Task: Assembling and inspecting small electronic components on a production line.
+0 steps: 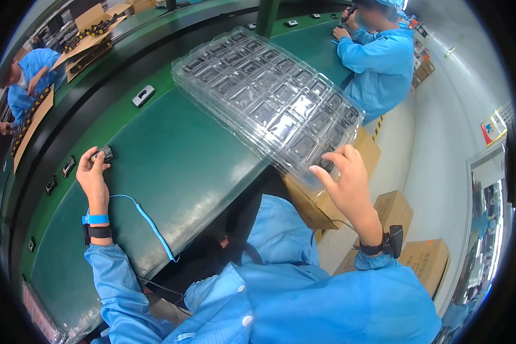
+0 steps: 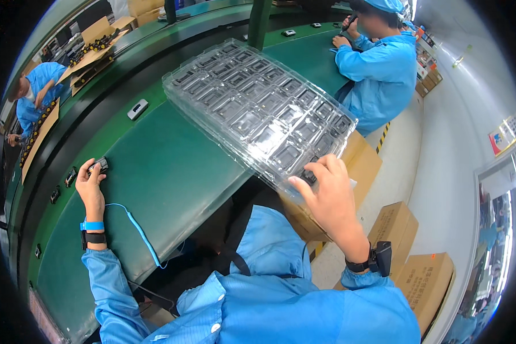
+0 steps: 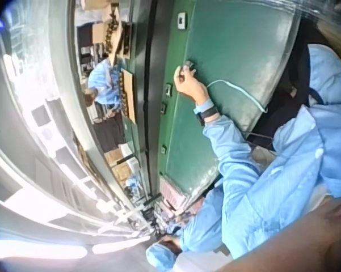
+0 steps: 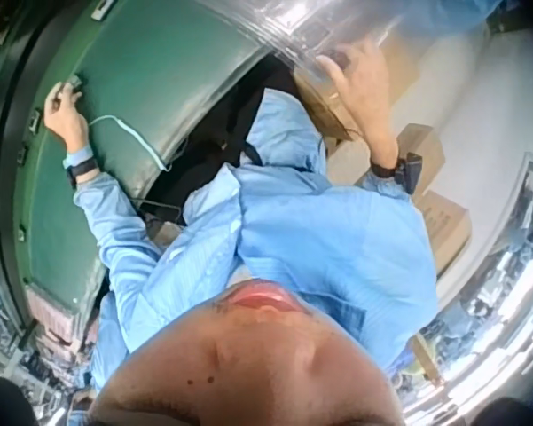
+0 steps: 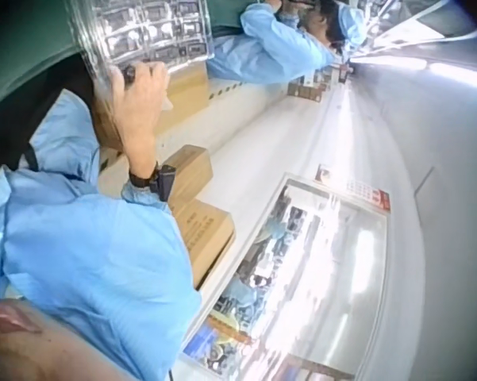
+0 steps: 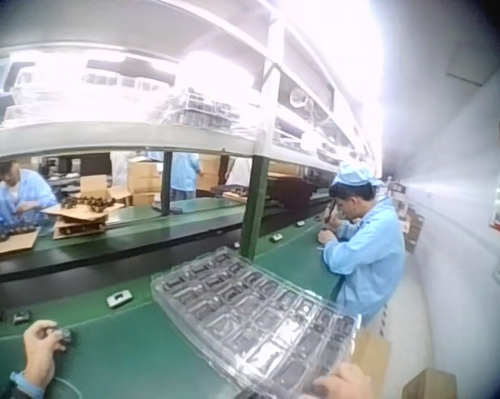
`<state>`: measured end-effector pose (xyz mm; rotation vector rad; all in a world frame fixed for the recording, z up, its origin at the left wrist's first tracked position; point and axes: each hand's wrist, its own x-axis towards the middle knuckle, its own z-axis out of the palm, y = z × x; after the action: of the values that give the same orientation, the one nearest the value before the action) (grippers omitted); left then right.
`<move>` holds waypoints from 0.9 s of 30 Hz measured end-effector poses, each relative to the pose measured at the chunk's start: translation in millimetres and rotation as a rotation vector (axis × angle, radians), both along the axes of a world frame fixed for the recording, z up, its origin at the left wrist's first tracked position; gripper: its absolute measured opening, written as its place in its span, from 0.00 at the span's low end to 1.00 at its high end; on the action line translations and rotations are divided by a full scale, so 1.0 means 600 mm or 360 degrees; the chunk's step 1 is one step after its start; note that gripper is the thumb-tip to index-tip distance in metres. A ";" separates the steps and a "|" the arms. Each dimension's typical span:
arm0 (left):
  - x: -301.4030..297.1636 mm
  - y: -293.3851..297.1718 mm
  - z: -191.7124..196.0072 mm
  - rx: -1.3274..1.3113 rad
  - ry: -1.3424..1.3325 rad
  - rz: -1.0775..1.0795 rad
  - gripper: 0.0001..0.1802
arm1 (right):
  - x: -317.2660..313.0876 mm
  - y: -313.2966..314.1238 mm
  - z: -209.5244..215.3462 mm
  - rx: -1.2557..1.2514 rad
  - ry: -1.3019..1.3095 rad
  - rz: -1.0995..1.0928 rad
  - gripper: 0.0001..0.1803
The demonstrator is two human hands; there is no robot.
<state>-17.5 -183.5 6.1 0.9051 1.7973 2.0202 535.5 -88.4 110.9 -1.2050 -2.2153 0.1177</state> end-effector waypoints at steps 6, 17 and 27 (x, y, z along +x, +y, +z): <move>-0.006 -0.007 -0.006 0.0005 0.0000 0.0020 0.16 | 0.017 -0.020 -0.025 -0.0062 -0.0190 -0.0130 0.18; 0.009 0.005 -0.001 0.0042 0.0032 -0.0072 0.15 | 0.047 0.018 -0.002 -0.0576 -0.0028 0.0041 0.17; 0.005 -0.003 0.001 0.0061 -0.0044 -0.0041 0.12 | -0.108 0.006 0.019 -0.0581 0.0762 0.0292 0.04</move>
<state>-14.6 -185.3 6.9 0.9018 1.7294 2.0477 470.9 -84.8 122.3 -1.0148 -1.9141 0.8270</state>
